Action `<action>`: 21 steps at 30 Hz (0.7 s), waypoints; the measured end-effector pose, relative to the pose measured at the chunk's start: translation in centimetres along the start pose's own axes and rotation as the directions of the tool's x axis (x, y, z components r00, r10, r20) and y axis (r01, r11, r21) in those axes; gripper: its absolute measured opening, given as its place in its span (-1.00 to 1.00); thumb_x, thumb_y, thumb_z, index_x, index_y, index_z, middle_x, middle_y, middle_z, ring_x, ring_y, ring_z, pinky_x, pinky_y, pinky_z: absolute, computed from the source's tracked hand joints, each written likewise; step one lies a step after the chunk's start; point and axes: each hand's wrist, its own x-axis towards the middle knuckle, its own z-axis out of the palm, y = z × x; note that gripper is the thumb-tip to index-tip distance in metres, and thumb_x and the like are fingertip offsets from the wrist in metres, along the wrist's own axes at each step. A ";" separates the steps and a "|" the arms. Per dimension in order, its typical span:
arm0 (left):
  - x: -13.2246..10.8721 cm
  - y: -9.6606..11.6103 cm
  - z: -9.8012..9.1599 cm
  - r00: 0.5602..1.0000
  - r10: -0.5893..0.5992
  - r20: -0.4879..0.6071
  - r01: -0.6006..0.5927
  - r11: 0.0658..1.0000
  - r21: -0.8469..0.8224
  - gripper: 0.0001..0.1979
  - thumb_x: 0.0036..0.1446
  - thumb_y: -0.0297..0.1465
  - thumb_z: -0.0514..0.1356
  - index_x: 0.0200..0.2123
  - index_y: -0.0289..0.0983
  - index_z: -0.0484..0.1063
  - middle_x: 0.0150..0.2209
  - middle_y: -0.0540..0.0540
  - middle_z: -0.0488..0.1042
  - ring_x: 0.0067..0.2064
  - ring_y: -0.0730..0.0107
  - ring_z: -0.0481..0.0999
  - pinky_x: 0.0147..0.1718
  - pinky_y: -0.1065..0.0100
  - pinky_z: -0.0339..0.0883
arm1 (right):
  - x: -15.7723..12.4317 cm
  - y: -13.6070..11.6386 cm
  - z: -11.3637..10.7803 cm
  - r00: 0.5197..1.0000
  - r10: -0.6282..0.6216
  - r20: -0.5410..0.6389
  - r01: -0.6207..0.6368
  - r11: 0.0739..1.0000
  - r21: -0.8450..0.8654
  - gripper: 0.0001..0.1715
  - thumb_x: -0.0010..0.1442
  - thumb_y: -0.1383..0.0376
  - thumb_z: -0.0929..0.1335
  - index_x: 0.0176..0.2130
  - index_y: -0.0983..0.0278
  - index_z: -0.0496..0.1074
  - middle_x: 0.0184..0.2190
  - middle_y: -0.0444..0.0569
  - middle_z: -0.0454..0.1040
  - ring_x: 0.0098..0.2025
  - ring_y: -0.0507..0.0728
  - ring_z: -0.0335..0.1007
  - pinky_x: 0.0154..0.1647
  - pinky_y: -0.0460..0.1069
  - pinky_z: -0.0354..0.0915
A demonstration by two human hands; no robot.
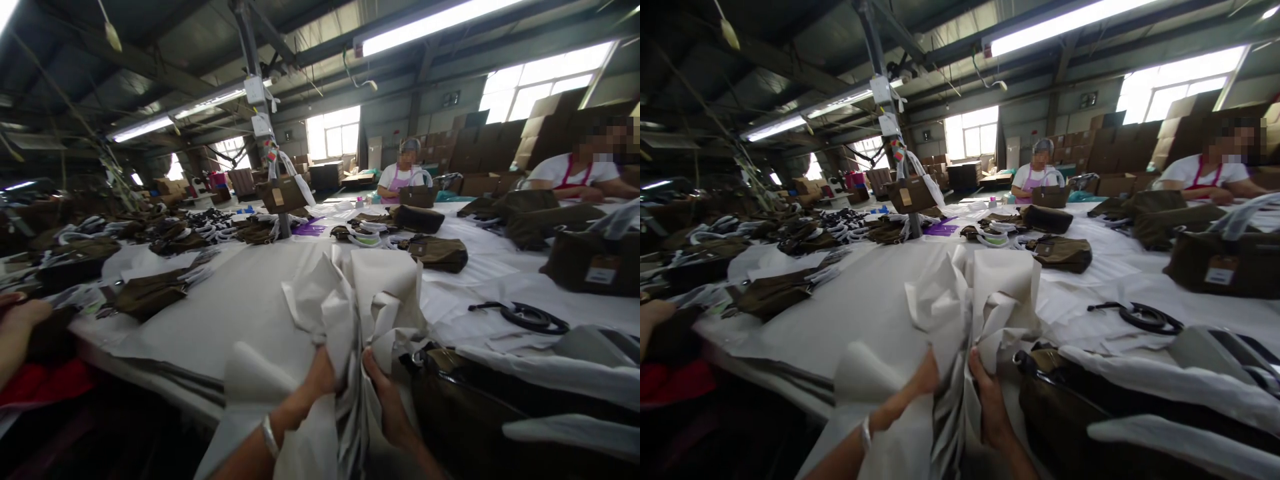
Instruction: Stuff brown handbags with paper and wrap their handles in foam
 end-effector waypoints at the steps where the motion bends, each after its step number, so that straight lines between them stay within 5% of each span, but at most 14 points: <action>1: -1.2 1.2 2.2 0.998 0.032 0.048 -0.030 0.998 -0.049 -0.48 0.26 -0.02 0.05 0.00 -0.22 0.59 -0.14 -0.27 0.64 -0.01 0.02 0.56 0.03 0.16 0.43 | -0.2 -0.3 -0.2 0.998 -0.056 -0.022 0.055 0.997 -0.050 -0.31 -0.12 -0.11 0.53 -0.11 0.28 0.61 0.01 0.08 0.57 0.31 0.40 0.21 0.41 0.21 0.02; 4: -4.2 3.9 5.0 0.964 0.150 0.220 -0.115 0.980 -0.164 -0.46 0.33 -0.08 -0.07 -0.02 -0.24 0.60 -0.19 -0.21 0.65 -0.10 0.09 0.59 -0.02 0.22 0.44 | -0.7 -1.0 -0.9 0.951 -0.265 -0.160 0.229 0.950 -0.212 -0.27 -0.08 -0.05 0.53 0.03 0.23 0.54 0.06 0.03 0.54 0.33 0.37 0.18 0.47 0.21 -0.17; 8: -4.7 5.8 -0.2 0.886 0.268 0.377 -0.231 0.963 -0.141 -0.68 0.21 -0.19 0.18 -0.28 -0.27 0.66 -0.34 -0.10 0.64 -0.28 0.21 0.57 -0.18 0.31 0.44 | -1.5 -1.5 -0.8 0.942 -0.254 -0.219 0.226 0.963 -0.147 -0.09 -0.03 -0.05 0.50 0.21 0.27 0.38 0.19 0.05 0.42 0.28 0.34 0.25 0.41 0.19 0.02; 10: -3.4 5.9 -4.3 0.916 0.245 0.318 -0.244 0.969 -0.043 -0.67 0.26 -0.20 0.15 -0.28 -0.25 0.66 -0.33 -0.06 0.65 -0.28 0.27 0.58 -0.25 0.38 0.40 | -1.9 -1.5 -0.4 0.944 -0.196 -0.264 0.172 0.979 -0.111 0.01 -0.05 -0.09 0.50 0.25 0.33 0.33 0.19 0.10 0.41 0.25 0.34 0.29 0.37 0.18 0.09; 12: -1.4 5.2 -7.9 0.978 0.184 0.100 -0.199 0.965 0.170 -0.68 0.29 -0.19 0.13 -0.21 -0.20 0.65 -0.26 -0.02 0.67 -0.22 0.29 0.60 -0.21 0.41 0.40 | -2.1 -1.3 -0.3 0.929 -0.162 -0.332 0.134 0.985 -0.106 0.07 -0.07 -0.12 0.50 0.27 0.34 0.32 0.21 0.12 0.39 0.27 0.35 0.27 0.37 0.18 0.09; 15: 2.3 2.5 -10.8 0.991 0.125 -0.053 -0.102 0.942 0.319 -0.74 0.28 -0.32 0.15 -0.10 -0.25 0.60 -0.13 -0.11 0.65 -0.10 0.22 0.60 -0.05 0.31 0.39 | -1.2 0.0 -1.3 0.905 -0.233 -0.356 0.206 0.972 -0.111 -0.07 -0.03 -0.10 0.47 0.20 0.29 0.41 0.22 0.06 0.39 0.31 0.33 0.21 0.37 0.19 0.11; 18: 5.8 -1.0 -10.4 0.998 0.060 -0.015 -0.050 0.922 0.384 -0.81 0.25 -0.43 0.20 -0.12 -0.31 0.57 -0.08 -0.18 0.62 -0.04 0.18 0.59 0.07 0.12 0.36 | 1.1 2.0 -3.6 0.883 -0.365 -0.294 0.325 0.929 -0.176 -0.27 -0.09 -0.13 0.44 -0.07 0.29 0.59 0.12 0.10 0.48 0.30 0.37 0.22 0.36 0.22 0.13; 21: 8.2 -3.2 -7.0 0.996 0.026 0.091 -0.059 0.920 0.387 -0.81 0.26 -0.37 0.25 -0.09 -0.30 0.52 0.01 -0.17 0.55 0.06 0.19 0.52 0.14 -0.01 0.33 | 3.4 3.4 -5.9 0.882 -0.409 -0.233 0.356 0.903 -0.239 -0.29 -0.18 -0.23 0.40 -0.28 0.26 0.63 0.03 0.16 0.53 0.24 0.45 0.27 0.34 0.30 0.12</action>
